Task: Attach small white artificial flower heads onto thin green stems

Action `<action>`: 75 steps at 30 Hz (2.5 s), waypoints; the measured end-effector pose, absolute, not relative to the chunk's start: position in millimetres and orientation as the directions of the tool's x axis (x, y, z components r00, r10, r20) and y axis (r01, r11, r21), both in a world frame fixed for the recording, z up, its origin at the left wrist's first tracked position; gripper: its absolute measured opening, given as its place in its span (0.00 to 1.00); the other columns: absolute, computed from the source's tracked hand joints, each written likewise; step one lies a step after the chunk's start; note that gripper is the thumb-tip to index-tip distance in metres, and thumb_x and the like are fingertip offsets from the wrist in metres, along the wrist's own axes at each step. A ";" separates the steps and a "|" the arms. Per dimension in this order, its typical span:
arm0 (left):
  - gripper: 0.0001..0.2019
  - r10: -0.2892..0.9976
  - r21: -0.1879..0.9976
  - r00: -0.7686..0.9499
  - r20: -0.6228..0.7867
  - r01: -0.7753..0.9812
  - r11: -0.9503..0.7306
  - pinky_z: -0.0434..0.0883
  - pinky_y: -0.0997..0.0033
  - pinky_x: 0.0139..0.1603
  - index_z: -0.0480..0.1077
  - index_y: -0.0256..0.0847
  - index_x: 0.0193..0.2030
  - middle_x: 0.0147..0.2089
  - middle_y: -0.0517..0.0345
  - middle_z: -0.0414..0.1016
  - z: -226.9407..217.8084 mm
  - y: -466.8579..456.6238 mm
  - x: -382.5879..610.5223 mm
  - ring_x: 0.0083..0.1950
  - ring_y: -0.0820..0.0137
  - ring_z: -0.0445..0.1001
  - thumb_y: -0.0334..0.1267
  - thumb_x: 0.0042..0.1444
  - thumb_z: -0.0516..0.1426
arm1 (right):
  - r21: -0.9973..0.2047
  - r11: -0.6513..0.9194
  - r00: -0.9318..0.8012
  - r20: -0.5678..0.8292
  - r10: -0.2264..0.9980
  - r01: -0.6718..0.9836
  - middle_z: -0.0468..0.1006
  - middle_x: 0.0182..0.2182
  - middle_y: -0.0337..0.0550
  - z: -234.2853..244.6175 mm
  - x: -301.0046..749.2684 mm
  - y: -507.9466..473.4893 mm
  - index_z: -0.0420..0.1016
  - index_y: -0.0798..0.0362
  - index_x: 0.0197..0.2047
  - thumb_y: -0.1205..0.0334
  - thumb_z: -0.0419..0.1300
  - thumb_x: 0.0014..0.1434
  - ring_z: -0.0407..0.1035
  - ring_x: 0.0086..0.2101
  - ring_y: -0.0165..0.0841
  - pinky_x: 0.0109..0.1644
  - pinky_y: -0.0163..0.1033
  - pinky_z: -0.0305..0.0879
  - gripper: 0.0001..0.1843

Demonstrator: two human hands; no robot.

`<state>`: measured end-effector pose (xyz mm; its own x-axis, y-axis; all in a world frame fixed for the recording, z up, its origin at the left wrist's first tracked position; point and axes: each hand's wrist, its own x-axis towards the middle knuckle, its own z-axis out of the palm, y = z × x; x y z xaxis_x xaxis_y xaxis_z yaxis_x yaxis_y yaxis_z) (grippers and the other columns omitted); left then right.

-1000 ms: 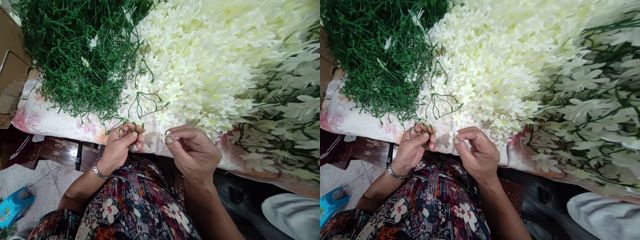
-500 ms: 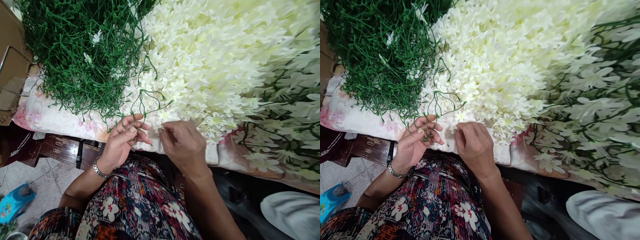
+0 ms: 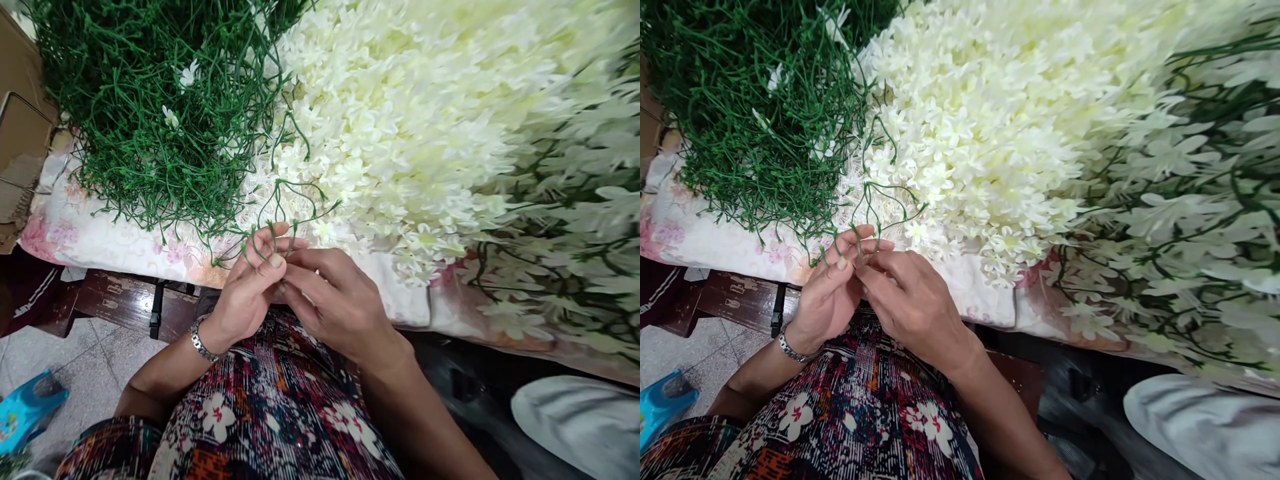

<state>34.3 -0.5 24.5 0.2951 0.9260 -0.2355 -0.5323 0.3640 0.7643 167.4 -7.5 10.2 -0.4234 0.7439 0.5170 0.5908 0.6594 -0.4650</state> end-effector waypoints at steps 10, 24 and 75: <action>0.26 0.953 0.898 0.245 -0.179 -0.356 0.260 0.63 0.64 0.50 0.50 0.44 0.57 0.51 0.50 0.63 26.8 -8.0 18.5 0.48 0.67 0.67 0.40 0.52 0.53 | -0.645 0.597 -0.226 0.566 0.793 0.477 0.70 0.32 0.41 19.5 169.4 -5.8 0.67 0.51 0.36 0.73 0.57 0.47 0.66 0.34 0.30 0.35 0.38 0.66 0.12; 0.15 0.850 0.786 0.218 0.479 0.324 -0.526 0.64 0.64 0.40 0.67 0.44 0.41 0.36 0.55 0.70 34.3 -12.3 13.5 0.37 0.68 0.66 0.25 0.48 0.53 | -0.872 0.455 -0.103 0.444 0.890 0.180 0.69 0.28 0.39 29.4 155.5 -10.3 0.67 0.53 0.32 0.70 0.56 0.49 0.65 0.29 0.28 0.32 0.36 0.63 0.06; 0.06 0.716 0.993 0.698 -0.026 0.103 -0.064 0.60 0.79 0.22 0.68 0.35 0.25 0.20 0.62 0.64 61.6 -12.5 -33.1 0.21 0.80 0.60 0.28 0.50 0.52 | -0.784 0.571 -0.619 0.326 0.715 0.246 0.69 0.21 0.38 46.9 183.8 -36.1 0.65 0.53 0.33 0.71 0.51 0.54 0.60 0.22 0.25 0.24 0.32 0.58 0.05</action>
<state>-33.1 -12.5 61.6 0.6977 0.7159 -0.0264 0.1027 -0.0635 0.9927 183.8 -36.1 46.9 -0.6186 0.7147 0.3264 0.2459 0.5706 -0.7835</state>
